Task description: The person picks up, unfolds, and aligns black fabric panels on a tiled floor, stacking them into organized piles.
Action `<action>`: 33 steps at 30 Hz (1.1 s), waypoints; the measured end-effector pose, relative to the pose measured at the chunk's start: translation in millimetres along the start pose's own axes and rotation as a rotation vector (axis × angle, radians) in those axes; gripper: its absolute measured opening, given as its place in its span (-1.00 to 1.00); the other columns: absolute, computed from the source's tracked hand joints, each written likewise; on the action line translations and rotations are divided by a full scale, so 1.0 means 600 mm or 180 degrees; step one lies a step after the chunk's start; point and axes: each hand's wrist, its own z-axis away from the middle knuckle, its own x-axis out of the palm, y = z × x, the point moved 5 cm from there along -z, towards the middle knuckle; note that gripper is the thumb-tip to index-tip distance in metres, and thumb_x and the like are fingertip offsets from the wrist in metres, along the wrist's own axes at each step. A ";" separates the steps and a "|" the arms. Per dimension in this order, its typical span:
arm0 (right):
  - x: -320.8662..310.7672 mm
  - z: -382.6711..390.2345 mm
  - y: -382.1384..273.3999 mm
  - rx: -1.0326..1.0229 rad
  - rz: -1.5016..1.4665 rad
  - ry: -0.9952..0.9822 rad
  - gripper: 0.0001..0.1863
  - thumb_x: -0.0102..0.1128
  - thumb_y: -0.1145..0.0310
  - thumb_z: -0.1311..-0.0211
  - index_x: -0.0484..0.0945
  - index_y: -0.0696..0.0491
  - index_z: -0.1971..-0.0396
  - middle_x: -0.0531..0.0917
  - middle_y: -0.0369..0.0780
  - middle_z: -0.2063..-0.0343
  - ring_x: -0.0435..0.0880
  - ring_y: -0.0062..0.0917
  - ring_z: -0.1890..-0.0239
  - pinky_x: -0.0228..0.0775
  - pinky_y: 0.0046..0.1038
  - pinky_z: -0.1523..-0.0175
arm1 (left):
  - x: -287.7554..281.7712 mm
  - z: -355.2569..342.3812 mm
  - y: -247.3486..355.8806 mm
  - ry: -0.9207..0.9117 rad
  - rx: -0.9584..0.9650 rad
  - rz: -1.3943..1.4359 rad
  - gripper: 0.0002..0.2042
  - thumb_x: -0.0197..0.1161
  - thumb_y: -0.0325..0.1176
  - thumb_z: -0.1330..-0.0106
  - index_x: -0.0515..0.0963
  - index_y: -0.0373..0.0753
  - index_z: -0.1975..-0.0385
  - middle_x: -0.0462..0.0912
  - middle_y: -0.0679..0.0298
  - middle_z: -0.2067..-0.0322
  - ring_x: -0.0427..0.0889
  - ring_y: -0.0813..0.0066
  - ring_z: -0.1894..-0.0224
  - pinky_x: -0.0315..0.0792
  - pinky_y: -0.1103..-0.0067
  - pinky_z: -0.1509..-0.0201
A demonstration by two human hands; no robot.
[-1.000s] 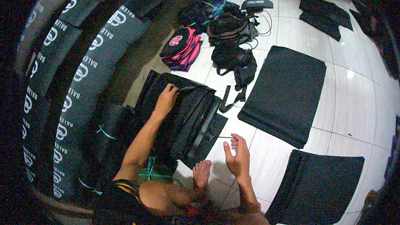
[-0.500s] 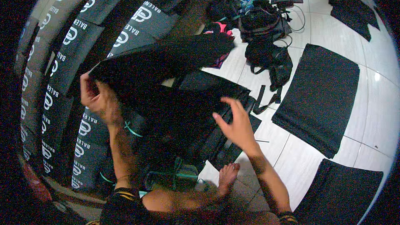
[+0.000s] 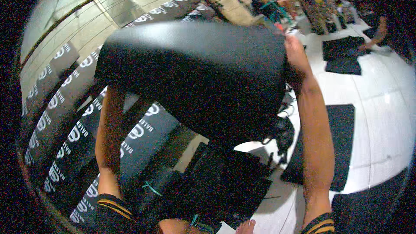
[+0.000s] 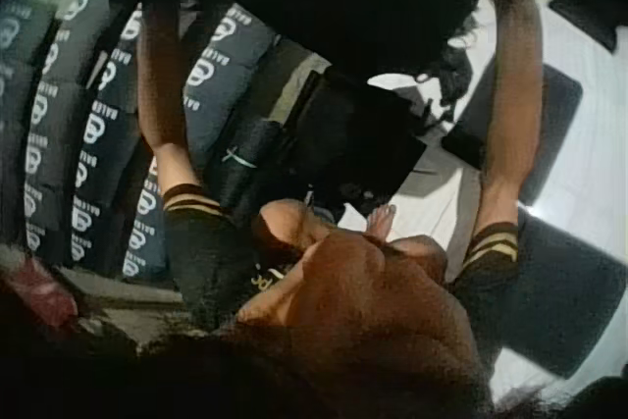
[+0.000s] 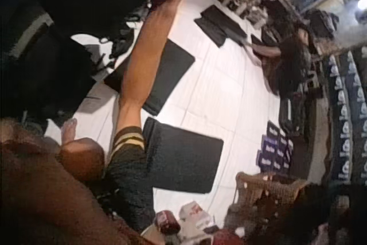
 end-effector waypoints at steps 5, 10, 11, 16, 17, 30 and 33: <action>-0.081 0.031 -0.100 0.0763 0.1093 0.0190 -0.39 0.24 -0.09 -0.43 0.52 0.10 -0.22 0.70 -0.26 -0.06 0.63 -0.44 -0.11 0.43 -0.35 -0.28 | 0.248 -0.109 -0.302 -0.0297 -0.1911 0.0736 -0.57 0.28 -0.08 -0.38 0.61 -0.41 0.07 0.69 0.22 0.30 0.60 0.40 0.31 0.51 0.45 0.17; -0.158 0.294 -0.077 0.1209 0.1710 0.0659 -0.53 0.36 0.28 -0.38 0.55 0.27 -0.13 0.74 -0.14 -0.01 0.72 -0.42 0.00 0.55 -0.33 -0.19 | 0.571 0.079 -0.472 -0.2175 -0.1838 -0.1027 0.01 -0.10 0.58 -0.26 0.41 -0.29 -0.38 0.40 -0.05 -0.40 0.34 -0.15 -0.43 0.18 0.08 -0.48; -0.232 0.379 -0.120 0.1371 0.1699 0.1369 -0.56 0.36 0.31 -0.37 0.56 0.26 -0.12 0.75 -0.14 0.04 0.74 -0.44 0.06 0.59 -0.36 -0.11 | 0.694 0.275 -0.323 -0.2809 -0.2971 0.1001 0.07 -0.17 0.64 -0.22 0.31 -0.26 -0.44 0.31 -0.01 -0.45 0.25 -0.13 -0.48 0.08 0.02 -0.51; -0.323 0.606 -0.152 0.1759 0.0751 0.2722 -0.58 0.36 0.28 -0.36 0.58 0.22 -0.09 0.77 -0.15 0.06 0.78 -0.43 0.13 0.65 -0.36 -0.01 | 0.692 0.687 -0.181 -0.4185 -0.4979 0.4702 0.11 -0.24 0.71 -0.19 0.31 -0.16 -0.48 0.40 0.09 -0.43 0.40 -0.02 -0.41 0.26 0.03 -0.44; -0.332 0.639 -0.146 0.1774 0.0209 0.2877 -0.56 0.37 0.28 -0.35 0.58 0.20 -0.11 0.76 -0.14 0.04 0.78 -0.40 0.09 0.65 -0.34 -0.04 | 0.686 0.757 -0.202 -0.4471 -0.4936 0.6021 -0.01 -0.12 0.63 -0.25 0.41 -0.15 -0.38 0.55 0.15 -0.27 0.55 0.13 -0.19 0.41 0.17 -0.25; -0.214 0.767 -0.288 0.1196 0.2643 0.3538 -0.07 0.49 0.59 -0.14 0.14 0.26 -0.47 0.58 -0.15 -0.21 0.52 -0.43 -0.28 0.31 -0.37 -0.42 | 0.647 0.814 -0.127 -0.3524 -0.5531 0.5595 -0.37 0.27 -0.09 -0.51 0.21 -0.09 -0.49 0.69 0.48 0.25 0.65 0.72 0.32 0.53 0.67 0.31; -0.168 0.708 -0.301 0.1102 0.3780 0.2318 -0.09 0.48 0.53 -0.20 0.14 0.22 -0.49 0.64 -0.15 -0.04 0.64 -0.55 0.01 0.52 -0.52 -0.06 | 0.627 0.778 -0.128 -0.4409 -0.4005 0.5152 -0.12 0.36 -0.17 -0.46 -0.08 -0.34 -0.57 0.57 0.48 0.42 0.57 0.74 0.38 0.49 0.68 0.26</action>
